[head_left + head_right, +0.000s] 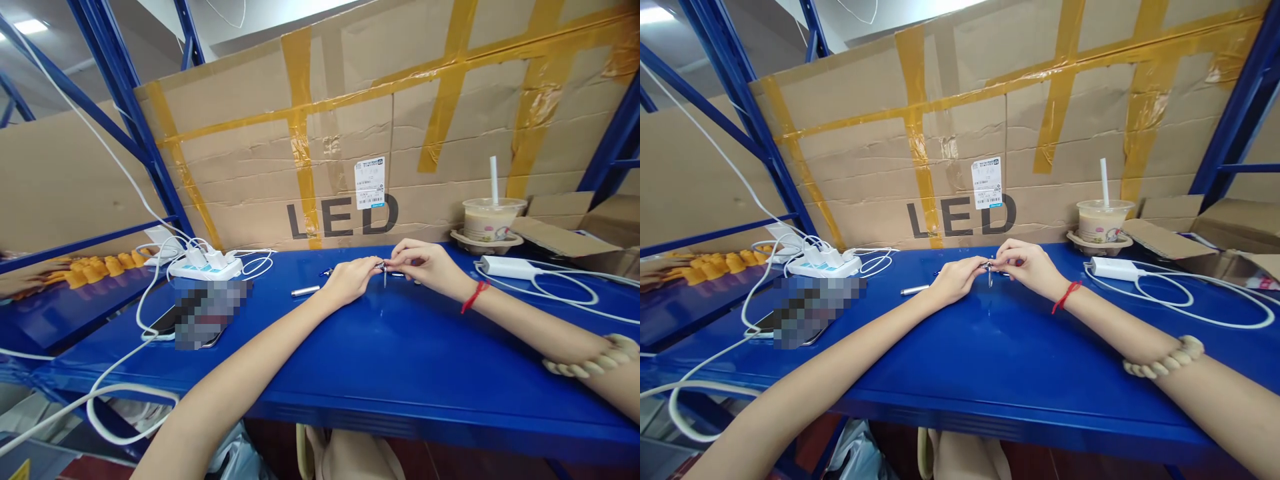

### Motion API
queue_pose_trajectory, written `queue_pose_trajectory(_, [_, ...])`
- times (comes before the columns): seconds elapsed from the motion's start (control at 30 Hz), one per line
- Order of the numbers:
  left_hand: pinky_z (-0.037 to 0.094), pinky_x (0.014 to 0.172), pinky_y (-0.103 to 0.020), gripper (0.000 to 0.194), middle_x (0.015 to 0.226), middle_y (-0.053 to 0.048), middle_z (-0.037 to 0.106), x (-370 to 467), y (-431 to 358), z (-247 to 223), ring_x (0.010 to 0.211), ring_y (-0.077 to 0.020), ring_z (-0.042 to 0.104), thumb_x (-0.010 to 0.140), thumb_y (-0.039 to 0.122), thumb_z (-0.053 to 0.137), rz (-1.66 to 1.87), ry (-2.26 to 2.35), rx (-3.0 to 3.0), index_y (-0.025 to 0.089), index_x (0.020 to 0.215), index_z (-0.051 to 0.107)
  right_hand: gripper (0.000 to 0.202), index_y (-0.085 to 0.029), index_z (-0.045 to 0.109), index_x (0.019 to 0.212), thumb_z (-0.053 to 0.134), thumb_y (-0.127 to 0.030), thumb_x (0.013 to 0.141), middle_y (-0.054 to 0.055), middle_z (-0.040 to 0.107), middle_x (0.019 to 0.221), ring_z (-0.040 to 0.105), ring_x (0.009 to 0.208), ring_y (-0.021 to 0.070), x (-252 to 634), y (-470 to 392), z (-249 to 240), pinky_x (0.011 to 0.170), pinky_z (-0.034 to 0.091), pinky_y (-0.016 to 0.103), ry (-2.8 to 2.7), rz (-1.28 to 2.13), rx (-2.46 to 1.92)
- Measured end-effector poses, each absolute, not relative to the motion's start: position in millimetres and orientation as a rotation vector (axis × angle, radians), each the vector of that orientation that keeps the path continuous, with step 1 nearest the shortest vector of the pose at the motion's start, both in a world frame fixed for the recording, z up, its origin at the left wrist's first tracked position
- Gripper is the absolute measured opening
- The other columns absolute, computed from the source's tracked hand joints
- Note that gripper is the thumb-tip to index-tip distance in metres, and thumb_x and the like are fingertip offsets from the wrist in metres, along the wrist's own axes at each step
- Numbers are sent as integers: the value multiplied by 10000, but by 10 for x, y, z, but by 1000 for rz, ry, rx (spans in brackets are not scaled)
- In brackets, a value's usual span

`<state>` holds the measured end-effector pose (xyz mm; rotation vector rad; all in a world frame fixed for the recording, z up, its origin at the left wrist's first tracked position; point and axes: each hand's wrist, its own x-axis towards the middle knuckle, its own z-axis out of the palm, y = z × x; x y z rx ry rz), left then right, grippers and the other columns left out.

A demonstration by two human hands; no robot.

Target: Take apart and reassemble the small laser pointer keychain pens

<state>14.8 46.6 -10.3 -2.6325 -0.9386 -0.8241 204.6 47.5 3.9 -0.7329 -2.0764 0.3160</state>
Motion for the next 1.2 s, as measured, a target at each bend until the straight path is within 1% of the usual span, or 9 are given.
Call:
queue_pose_trajectory(0.13, [469,763,-266,234,1055,-67,615,136,452,-107,960,-163,586,914,253,278,-714,-898,-2629,174,1055,447,270,-166,648,647,556,-391,764,33,558,769,482,450,56,2084,506,-7,451,402,223,-2135,219,-666])
queue_pose_trajectory(0.27, [469,741,-273,233,1029,-88,615,135,455,-114,932,-172,592,917,259,257,-699,-844,-2609,154,1019,438,231,-167,622,619,556,-326,774,23,556,731,496,526,78,2089,531,-53,488,380,221,-2132,117,-627])
queue_pose_trajectory(0.4, [470,729,-271,216,983,-78,626,140,471,-122,886,-166,603,917,269,264,-727,-842,-2608,161,989,437,238,-166,585,575,578,-322,755,18,554,705,489,567,91,2065,538,-78,505,361,224,-2110,89,-645])
queue_pose_trajectory(0.63, [466,754,-271,202,990,-69,622,136,494,-143,892,-160,596,909,256,293,-759,-809,-2587,165,999,448,251,-160,556,567,596,-359,713,15,546,656,485,550,98,1999,444,-63,516,369,232,-2025,239,-827])
queue_pose_trajectory(0.8, [469,728,-272,209,969,-60,629,136,494,-138,866,-165,591,903,255,305,-742,-813,-2536,163,997,468,288,-156,534,570,603,-412,682,3,525,616,450,462,80,1955,438,-76,446,354,225,-1953,439,-909])
queue_pose_trajectory(0.93, [468,712,-274,234,962,-57,636,138,501,-136,833,-165,585,906,260,296,-714,-814,-2485,153,1003,480,323,-157,516,574,624,-452,646,-10,515,560,451,409,76,1931,461,-90,409,352,221,-1908,626,-918])
queue_pose_trajectory(1.03, [464,718,-271,251,968,-61,636,144,503,-128,837,-163,579,907,263,294,-674,-839,-2454,146,1017,487,333,-158,519,598,626,-471,636,-15,518,512,463,388,85,1924,469,-99,391,351,219,-1875,676,-960])
queue_pose_trajectory(1.2, [459,695,-275,265,886,-38,634,159,499,-106,806,-165,576,908,252,289,-579,-917,-2392,166,1062,487,329,-149,564,657,629,-471,639,-25,500,435,452,371,88,1925,469,-96,363,348,207,-1861,722,-1054])
